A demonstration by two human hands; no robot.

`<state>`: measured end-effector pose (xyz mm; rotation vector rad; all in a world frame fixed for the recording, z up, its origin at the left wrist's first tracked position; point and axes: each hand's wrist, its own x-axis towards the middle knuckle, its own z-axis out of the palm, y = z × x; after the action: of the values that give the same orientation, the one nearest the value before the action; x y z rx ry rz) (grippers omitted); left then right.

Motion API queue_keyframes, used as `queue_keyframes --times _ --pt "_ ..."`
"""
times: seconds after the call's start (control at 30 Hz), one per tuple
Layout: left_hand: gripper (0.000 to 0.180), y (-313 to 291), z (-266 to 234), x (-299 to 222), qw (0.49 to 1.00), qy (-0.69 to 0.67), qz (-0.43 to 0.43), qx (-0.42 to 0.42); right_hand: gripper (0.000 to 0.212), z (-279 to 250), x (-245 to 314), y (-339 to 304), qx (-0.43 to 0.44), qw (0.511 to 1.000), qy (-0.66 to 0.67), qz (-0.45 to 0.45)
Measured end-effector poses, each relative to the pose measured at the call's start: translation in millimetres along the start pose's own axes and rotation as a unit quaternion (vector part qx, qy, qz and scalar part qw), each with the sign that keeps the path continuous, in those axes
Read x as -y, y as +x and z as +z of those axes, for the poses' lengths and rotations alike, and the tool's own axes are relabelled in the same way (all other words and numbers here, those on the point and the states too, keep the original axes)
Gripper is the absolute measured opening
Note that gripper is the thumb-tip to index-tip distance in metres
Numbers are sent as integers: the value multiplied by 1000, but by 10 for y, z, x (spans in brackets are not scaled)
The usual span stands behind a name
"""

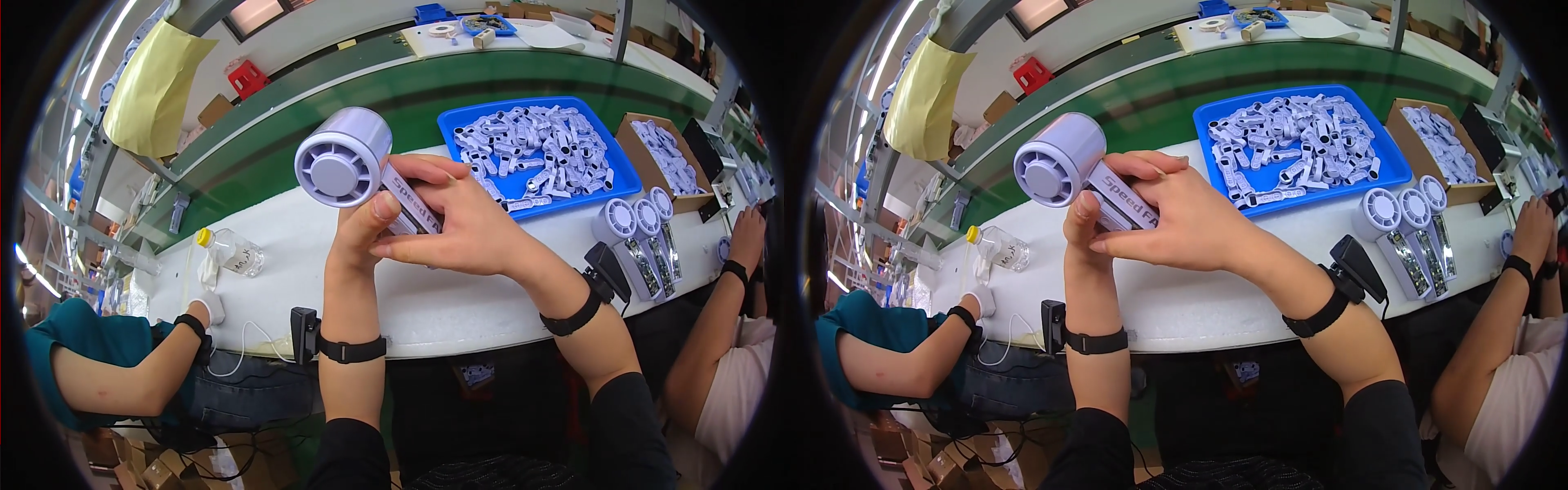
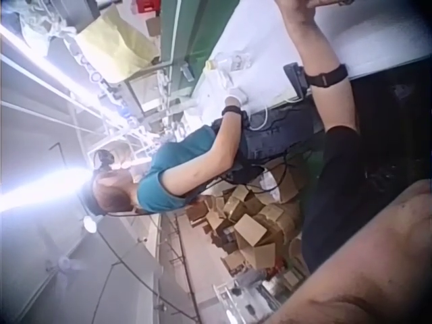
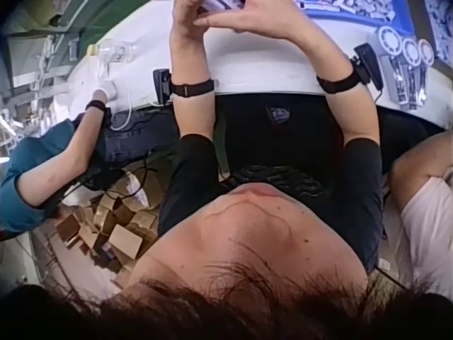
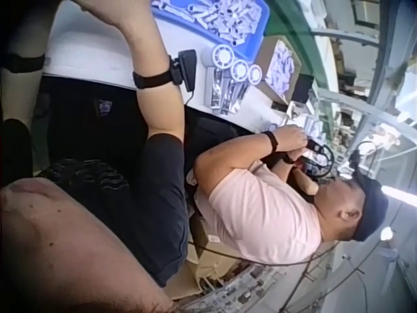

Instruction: The person picks up a fan and a small white button, then presses the button into the fan handle. They set the fan down on the table and repeat the process with several more fans.

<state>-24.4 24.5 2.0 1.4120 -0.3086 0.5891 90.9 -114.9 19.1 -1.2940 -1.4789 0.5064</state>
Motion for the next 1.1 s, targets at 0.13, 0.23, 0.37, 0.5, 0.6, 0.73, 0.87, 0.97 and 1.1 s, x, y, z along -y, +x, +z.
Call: queue_keyframes --times 0.13,0.23,0.37,0.5,0.6,0.73,0.87,0.97,1.1 --pt "76 98 222 4 998 -36 41 -35 50 -19 22 3 -2 1000 0 4" --pt "78 91 174 -85 994 -13 23 -105 40 -87 55 0 -1 999 -18 28" --pt "78 110 -12 -99 958 74 -63 -268 41 -224 -44 32 19 985 -61 157" --pt "73 14 -254 -269 845 230 -110 -470 42 -601 -469 131 -107 979 -121 121" --pt "77 -220 -609 -357 729 447 -238 -460 35 -760 -816 69 -193 924 -286 167" --pt "73 -385 -945 -226 671 503 -370 -400 29 -677 -1217 110 -143 881 -402 204" --pt "73 -375 -991 -47 519 638 -411 -394 27 -561 -1158 145 -97 872 -424 222" --pt "71 -227 -645 224 370 806 -148 -438 26 -577 -1084 111 -98 866 -429 238" --pt "54 132 -96 243 605 712 57 -351 29 -640 -943 50 -138 858 -421 261"
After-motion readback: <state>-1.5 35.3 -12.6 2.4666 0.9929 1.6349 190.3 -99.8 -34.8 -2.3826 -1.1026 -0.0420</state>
